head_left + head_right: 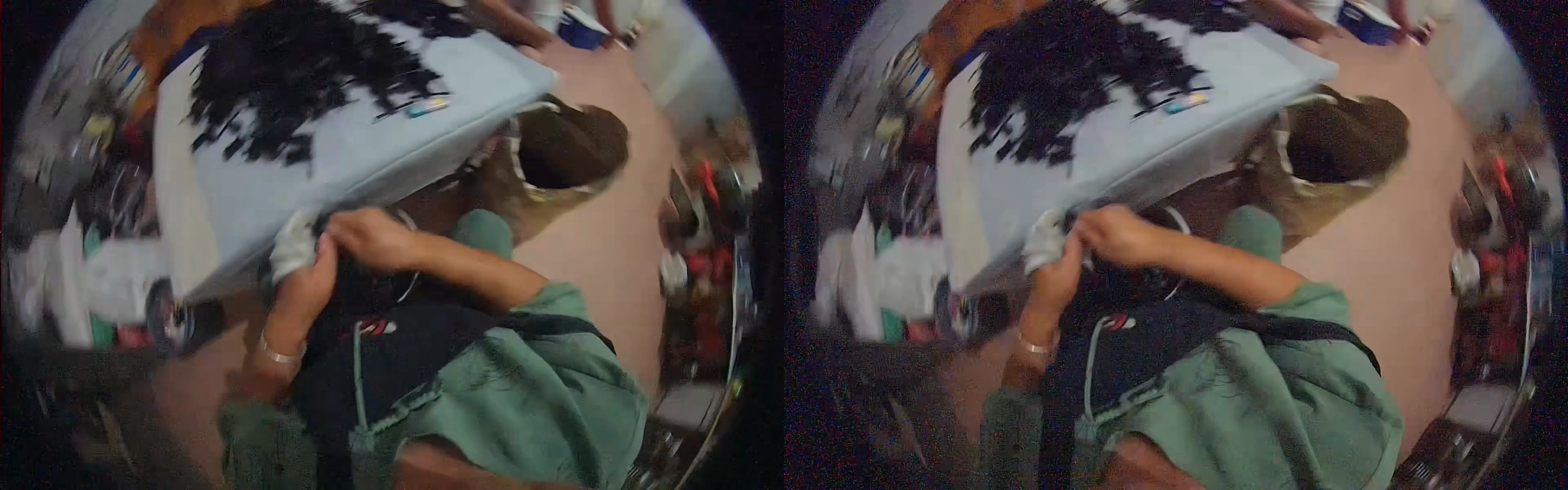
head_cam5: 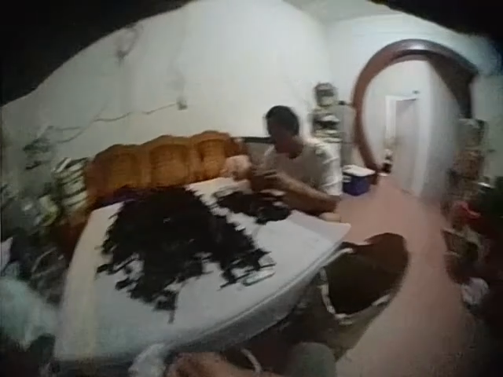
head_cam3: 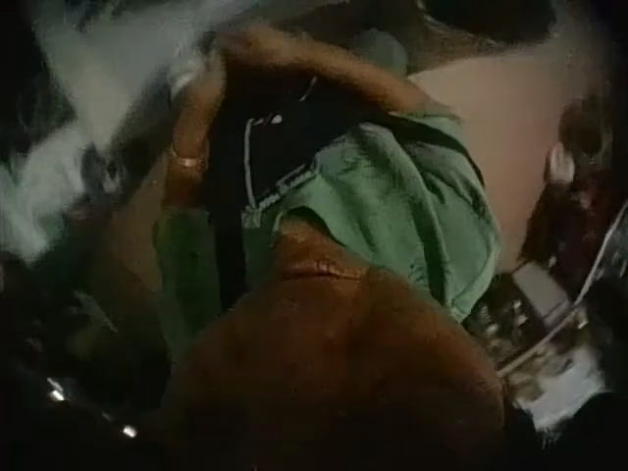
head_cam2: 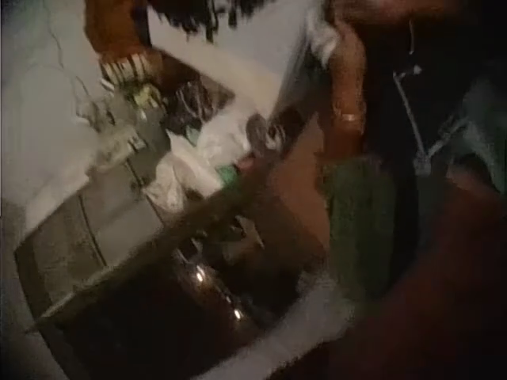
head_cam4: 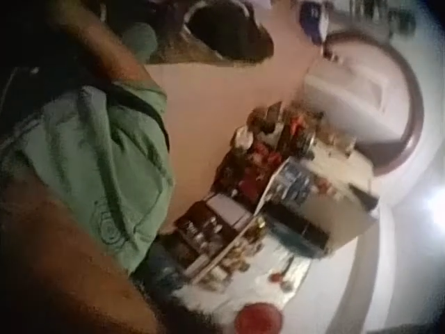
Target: Wiping small black components with a cloth and placing them in a container.
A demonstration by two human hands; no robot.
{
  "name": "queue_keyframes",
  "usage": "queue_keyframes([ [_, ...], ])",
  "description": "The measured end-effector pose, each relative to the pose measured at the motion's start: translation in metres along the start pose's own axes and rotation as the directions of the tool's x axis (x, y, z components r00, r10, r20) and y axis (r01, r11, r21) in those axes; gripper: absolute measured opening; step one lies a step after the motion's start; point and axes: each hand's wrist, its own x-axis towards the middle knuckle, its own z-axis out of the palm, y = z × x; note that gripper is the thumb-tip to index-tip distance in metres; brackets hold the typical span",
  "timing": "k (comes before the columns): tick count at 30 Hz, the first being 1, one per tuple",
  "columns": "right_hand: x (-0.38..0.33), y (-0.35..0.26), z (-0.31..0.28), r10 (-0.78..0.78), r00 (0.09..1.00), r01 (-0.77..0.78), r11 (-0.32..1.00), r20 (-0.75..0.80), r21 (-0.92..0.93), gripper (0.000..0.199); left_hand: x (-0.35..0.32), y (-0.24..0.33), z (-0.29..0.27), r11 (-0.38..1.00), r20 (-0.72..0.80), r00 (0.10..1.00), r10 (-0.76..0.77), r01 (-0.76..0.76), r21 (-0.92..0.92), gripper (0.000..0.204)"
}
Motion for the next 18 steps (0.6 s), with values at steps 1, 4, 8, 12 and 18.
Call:
queue_keyframes([
  [1,0.002,-0.005,-0.002,0.050,0.997,-0.052,0.998,0.060,0.033,0.029,-0.004,-0.007,0.000,0.997,0.037,0.996,-0.077,0.078,-0.024,0.028],
  [4,0.006,-0.005,0.000,0.037,0.999,-0.037,0.997,0.001,0.072,0.027,0.001,-0.004,0.000,0.995,0.057,0.998,0.016,-0.022,0.094,0.030],
  [8,-0.001,0.007,0.009,0.104,0.990,-0.088,0.983,-0.094,0.160,0.028,0.003,-0.004,0.006,0.940,0.163,0.978,0.133,-0.177,0.292,0.034],
  [12,-0.003,0.004,0.012,0.151,0.984,-0.126,0.965,-0.091,0.232,0.028,0.000,-0.007,0.008,0.969,0.088,0.984,0.154,-0.168,0.179,0.036],
  [18,-0.006,-0.010,-0.005,0.001,1.000,0.001,0.979,-0.011,0.202,0.030,-0.002,0.003,0.000,0.976,0.151,0.970,-0.189,0.202,-0.078,0.037],
])
